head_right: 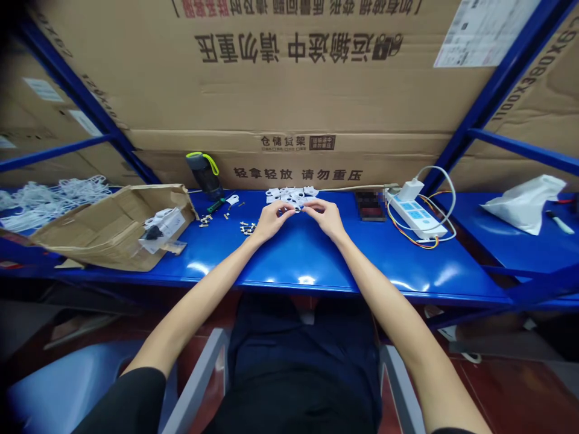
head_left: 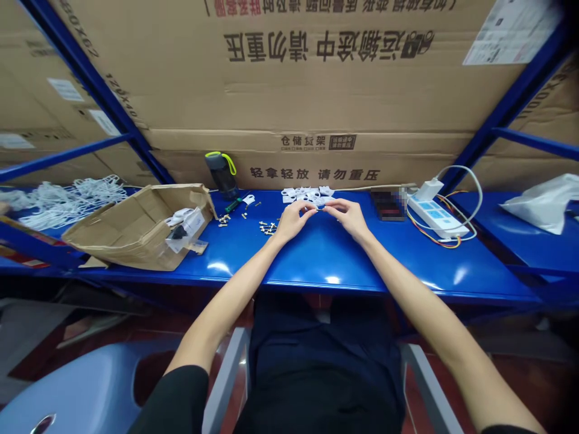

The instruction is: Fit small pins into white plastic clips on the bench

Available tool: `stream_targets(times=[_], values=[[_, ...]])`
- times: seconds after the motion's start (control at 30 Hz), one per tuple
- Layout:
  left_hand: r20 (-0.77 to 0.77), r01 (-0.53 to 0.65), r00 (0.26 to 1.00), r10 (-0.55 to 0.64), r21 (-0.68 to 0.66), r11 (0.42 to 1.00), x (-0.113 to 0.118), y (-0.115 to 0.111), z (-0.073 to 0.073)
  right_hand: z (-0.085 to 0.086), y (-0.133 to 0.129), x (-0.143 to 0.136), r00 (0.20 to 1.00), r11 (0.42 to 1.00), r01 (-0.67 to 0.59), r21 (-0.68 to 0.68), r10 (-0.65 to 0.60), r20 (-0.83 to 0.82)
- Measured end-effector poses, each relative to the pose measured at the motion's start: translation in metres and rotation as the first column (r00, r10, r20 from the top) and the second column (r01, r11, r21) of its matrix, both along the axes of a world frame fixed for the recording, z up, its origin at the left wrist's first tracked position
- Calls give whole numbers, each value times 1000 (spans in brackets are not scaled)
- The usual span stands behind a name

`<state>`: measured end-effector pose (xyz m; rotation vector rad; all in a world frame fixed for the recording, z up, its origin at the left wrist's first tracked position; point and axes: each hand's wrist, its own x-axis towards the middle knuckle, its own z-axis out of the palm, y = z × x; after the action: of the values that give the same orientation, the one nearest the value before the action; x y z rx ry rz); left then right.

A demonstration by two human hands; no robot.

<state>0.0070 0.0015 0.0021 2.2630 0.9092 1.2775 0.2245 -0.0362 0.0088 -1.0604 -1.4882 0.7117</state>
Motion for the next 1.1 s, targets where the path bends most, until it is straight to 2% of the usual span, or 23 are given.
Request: stream_targets(times=[0.4, 0.67, 1.1], values=[[72, -9, 997, 12, -47, 999, 3, -5, 6, 1, -4, -5, 997, 998, -57, -19, 56, -48], [83, -55, 995, 61, -75, 996, 6, -10, 7, 0, -4, -8, 990, 995, -68, -77, 58, -126], [77, -35, 996, 38, -32, 999, 7, -12, 6, -4, -2, -8, 984, 989, -113, -94, 98, -149]])
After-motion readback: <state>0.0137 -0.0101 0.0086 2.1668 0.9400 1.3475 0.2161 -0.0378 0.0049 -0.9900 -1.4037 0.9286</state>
